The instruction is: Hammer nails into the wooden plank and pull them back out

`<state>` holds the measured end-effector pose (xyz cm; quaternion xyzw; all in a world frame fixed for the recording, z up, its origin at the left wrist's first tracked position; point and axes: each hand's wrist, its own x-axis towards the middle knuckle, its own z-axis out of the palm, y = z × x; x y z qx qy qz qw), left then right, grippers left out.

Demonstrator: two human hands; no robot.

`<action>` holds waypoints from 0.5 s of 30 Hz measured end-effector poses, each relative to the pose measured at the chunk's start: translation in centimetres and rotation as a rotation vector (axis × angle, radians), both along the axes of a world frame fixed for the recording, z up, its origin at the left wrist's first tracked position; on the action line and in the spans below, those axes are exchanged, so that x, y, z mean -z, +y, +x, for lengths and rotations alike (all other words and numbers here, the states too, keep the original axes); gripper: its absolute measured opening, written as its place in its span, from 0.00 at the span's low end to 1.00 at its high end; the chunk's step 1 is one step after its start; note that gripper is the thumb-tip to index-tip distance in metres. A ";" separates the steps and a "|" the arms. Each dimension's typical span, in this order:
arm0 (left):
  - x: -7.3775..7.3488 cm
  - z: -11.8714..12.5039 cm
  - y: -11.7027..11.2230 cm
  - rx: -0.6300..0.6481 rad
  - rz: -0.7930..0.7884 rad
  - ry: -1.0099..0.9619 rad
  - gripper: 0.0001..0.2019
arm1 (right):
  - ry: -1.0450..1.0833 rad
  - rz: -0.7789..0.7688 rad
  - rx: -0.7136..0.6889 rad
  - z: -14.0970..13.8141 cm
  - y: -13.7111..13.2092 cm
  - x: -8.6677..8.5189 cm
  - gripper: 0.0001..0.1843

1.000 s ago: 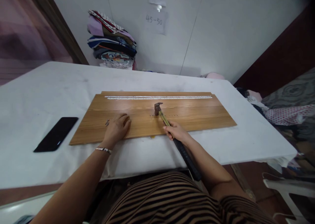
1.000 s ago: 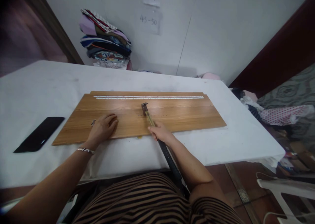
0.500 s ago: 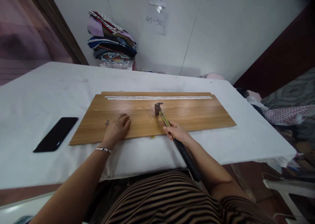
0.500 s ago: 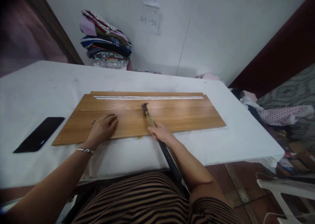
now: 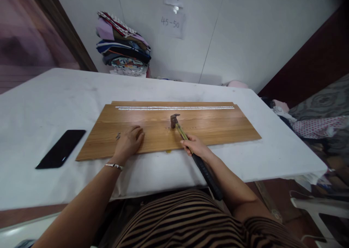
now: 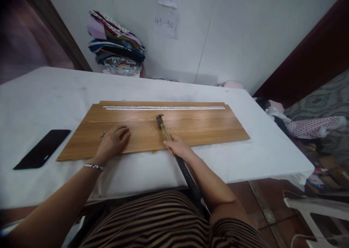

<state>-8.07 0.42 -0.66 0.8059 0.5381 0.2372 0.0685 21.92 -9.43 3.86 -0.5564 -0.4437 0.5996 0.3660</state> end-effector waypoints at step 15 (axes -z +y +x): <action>0.3 -0.1 0.1 -0.007 0.001 0.000 0.20 | -0.014 -0.016 0.037 -0.2 0.0 -0.8 0.10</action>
